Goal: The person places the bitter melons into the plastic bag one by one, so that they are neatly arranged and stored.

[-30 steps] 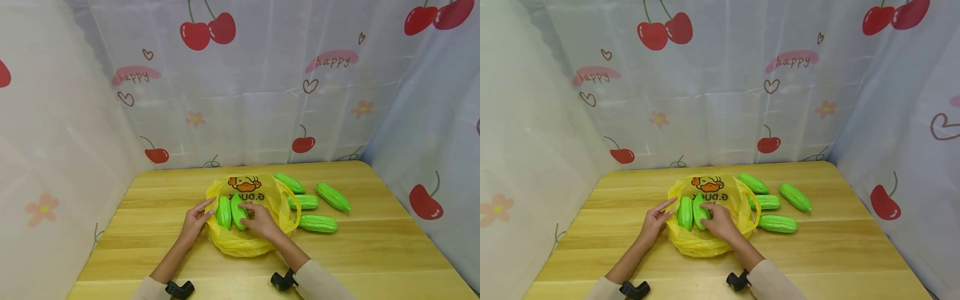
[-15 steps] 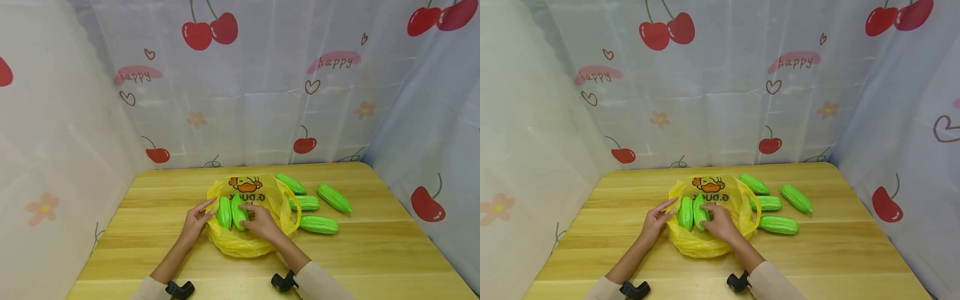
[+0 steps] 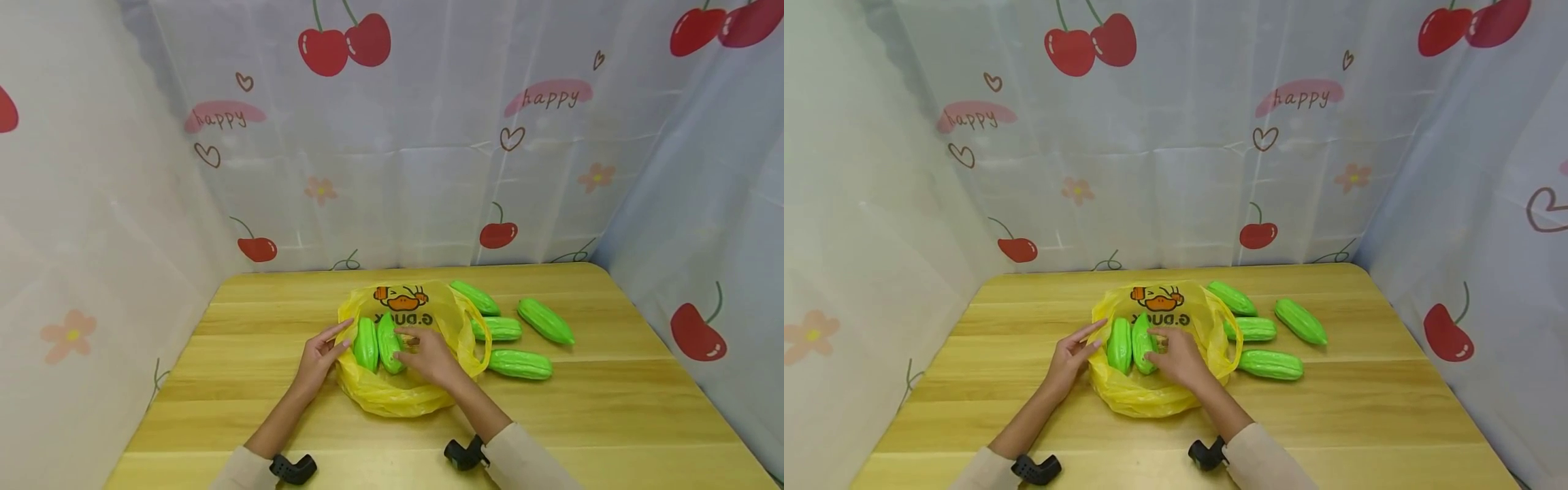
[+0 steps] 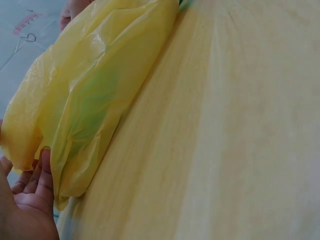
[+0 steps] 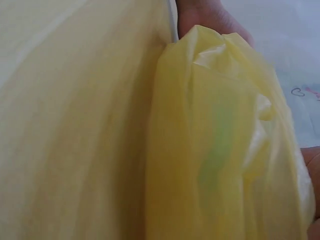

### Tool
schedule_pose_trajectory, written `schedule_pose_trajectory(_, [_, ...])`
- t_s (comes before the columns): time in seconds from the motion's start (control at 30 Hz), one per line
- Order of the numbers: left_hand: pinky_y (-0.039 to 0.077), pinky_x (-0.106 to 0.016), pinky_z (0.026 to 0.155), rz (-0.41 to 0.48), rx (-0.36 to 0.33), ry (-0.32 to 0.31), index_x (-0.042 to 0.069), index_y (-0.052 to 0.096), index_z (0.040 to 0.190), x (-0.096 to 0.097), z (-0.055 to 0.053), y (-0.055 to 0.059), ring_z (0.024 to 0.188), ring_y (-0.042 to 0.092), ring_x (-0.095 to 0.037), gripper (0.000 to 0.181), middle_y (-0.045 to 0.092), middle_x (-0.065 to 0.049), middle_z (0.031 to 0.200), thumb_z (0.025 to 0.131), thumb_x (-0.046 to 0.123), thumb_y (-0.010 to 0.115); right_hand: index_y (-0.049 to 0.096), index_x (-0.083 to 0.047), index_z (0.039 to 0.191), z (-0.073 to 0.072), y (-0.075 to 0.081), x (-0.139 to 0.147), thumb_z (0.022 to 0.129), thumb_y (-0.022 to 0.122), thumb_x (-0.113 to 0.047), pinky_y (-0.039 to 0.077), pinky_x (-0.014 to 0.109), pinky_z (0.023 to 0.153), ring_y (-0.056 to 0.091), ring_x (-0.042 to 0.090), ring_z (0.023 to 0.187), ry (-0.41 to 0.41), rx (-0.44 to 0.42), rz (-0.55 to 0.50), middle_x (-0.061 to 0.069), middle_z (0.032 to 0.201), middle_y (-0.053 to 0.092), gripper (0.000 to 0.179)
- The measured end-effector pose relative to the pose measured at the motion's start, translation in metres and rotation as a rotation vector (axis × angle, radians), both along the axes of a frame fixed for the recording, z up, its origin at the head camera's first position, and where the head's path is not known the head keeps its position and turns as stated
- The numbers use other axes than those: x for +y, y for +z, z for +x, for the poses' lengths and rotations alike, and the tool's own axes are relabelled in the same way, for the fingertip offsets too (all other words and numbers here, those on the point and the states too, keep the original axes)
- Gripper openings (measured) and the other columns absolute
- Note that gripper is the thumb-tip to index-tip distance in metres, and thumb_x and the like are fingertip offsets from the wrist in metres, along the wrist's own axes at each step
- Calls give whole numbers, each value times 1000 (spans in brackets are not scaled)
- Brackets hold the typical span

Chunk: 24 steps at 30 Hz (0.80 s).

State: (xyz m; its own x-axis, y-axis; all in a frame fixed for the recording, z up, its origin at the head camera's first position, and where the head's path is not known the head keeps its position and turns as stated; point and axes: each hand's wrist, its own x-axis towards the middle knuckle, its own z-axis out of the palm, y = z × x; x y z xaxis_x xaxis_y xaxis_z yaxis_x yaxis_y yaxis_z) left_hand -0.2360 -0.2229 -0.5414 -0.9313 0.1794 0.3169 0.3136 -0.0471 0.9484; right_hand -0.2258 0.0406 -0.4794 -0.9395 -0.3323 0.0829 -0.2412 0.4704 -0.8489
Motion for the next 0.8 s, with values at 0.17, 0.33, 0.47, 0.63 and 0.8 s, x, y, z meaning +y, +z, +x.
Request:
schedule_pose_trajectory(0.17, [45, -23, 106, 11, 13, -4, 0, 56, 143, 1, -1, 2, 142, 43, -23, 45, 51, -19, 149, 100, 11, 64, 67, -6, 133, 1, 9, 4, 91, 77, -12, 59, 38, 72, 62, 42, 117, -6, 45, 20, 16, 133, 65, 44])
schedule_pose_trajectory(0.33, [47, -23, 103, 5, 4, 4, 1, 57, 143, 0, 0, 0, 140, 45, -22, 44, 51, -18, 149, 100, 10, 64, 68, -5, 132, 3, 17, 7, 92, 76, -13, 60, 40, 75, 62, 42, 117, -1, 51, 18, 15, 132, 66, 42])
schedule_pose_trajectory(0.47, [49, -22, 101, -3, 2, 5, 1, 56, 144, 1, 0, 0, 140, 45, -23, 44, 51, -18, 150, 101, 10, 64, 69, -8, 132, 5, 25, 11, 92, 76, -15, 60, 41, 77, 63, 41, 117, 11, 50, 5, 14, 134, 64, 41])
schedule_pose_trajectory(0.63, [48, -22, 101, -10, 11, 4, -3, 54, 144, 0, 0, -1, 142, 42, -28, 45, 50, -22, 149, 101, 9, 62, 70, -13, 131, 9, 36, 14, 92, 76, -15, 60, 42, 78, 63, 39, 118, 8, 45, -5, 11, 134, 65, 39])
schedule_pose_trajectory(0.8, [49, -21, 100, -17, 13, 1, -3, 53, 144, 0, 0, 0, 141, 43, -28, 45, 49, -23, 150, 102, 8, 62, 70, -12, 131, 10, 45, 19, 93, 76, -15, 59, 46, 84, 63, 39, 118, 19, 75, -26, 10, 133, 66, 39])
